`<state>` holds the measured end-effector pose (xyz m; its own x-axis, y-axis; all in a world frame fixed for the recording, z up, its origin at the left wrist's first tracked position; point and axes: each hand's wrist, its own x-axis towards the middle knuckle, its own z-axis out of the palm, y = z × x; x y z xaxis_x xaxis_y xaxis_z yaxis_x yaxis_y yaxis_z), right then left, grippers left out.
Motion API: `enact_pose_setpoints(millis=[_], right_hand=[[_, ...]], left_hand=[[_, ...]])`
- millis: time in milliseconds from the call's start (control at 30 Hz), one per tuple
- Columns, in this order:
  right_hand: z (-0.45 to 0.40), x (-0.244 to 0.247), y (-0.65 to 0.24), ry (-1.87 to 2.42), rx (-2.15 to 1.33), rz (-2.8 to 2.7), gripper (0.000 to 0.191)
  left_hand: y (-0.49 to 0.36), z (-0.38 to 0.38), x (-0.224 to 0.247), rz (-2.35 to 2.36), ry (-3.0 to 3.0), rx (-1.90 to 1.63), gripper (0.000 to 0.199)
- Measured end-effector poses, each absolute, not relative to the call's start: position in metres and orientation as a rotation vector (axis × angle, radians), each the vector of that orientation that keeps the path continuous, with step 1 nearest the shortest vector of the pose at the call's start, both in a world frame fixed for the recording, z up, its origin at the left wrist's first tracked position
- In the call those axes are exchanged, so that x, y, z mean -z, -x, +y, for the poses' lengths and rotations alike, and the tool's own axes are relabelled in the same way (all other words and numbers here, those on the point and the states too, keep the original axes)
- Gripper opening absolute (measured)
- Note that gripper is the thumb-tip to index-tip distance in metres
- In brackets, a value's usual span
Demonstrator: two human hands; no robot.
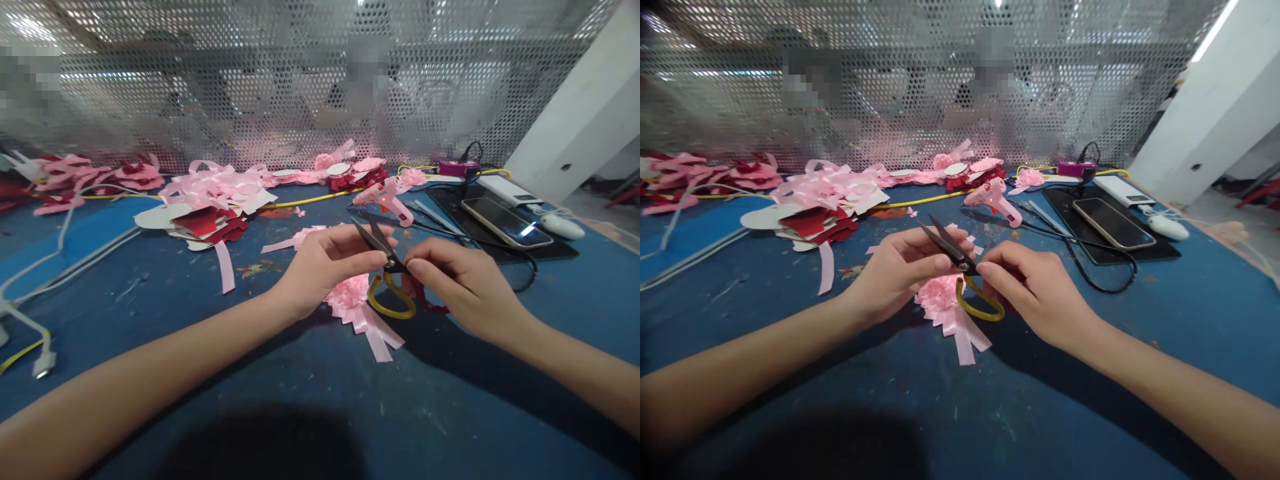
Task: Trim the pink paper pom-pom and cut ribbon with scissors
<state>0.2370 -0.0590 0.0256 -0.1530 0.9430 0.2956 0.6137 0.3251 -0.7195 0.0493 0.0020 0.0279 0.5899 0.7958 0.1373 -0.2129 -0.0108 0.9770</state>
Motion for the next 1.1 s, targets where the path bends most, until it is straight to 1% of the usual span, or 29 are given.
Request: enact_pose_setpoints(millis=[133, 267, 400, 533, 733, 967, 1100], right_hand=[[-0.058, -0.029, -0.235, 1.331, -0.61, -1.924, 0.032], [-0.055, -0.029, -0.235, 1.277, -0.549, -1.978, 0.027], [-0.054, -0.029, -0.238, 1.268, -0.483, -1.992, 0.027], [-0.056, -0.03, -0.237, 1.313, -0.48, -2.004, 0.031], [-0.062, -0.028, -0.23, 1.374, -0.501, -1.958, 0.03], [-0.062, -0.018, -0.231, 1.419, -0.48, -1.899, 0.032], [-0.061, -0.011, -0.235, 1.401, -0.461, -1.905, 0.034]], left_hand=[[-0.048, 0.007, -0.019, 0.461, -1.305, -0.782, 0.029], [-0.047, 0.008, -0.012, 0.484, -1.302, -0.816, 0.026], [-0.049, 0.0, -0.008, 0.603, -1.412, -0.744, 0.035], [-0.05, -0.009, -0.007, 0.792, -1.527, -0.624, 0.025], [-0.047, -0.012, -0.007, 0.911, -1.562, -0.613, 0.026], [-0.048, -0.015, -0.003, 0.9, -1.412, -0.616, 0.024], [-0.05, -0.014, -0.005, 0.894, -1.436, -0.615, 0.022]])
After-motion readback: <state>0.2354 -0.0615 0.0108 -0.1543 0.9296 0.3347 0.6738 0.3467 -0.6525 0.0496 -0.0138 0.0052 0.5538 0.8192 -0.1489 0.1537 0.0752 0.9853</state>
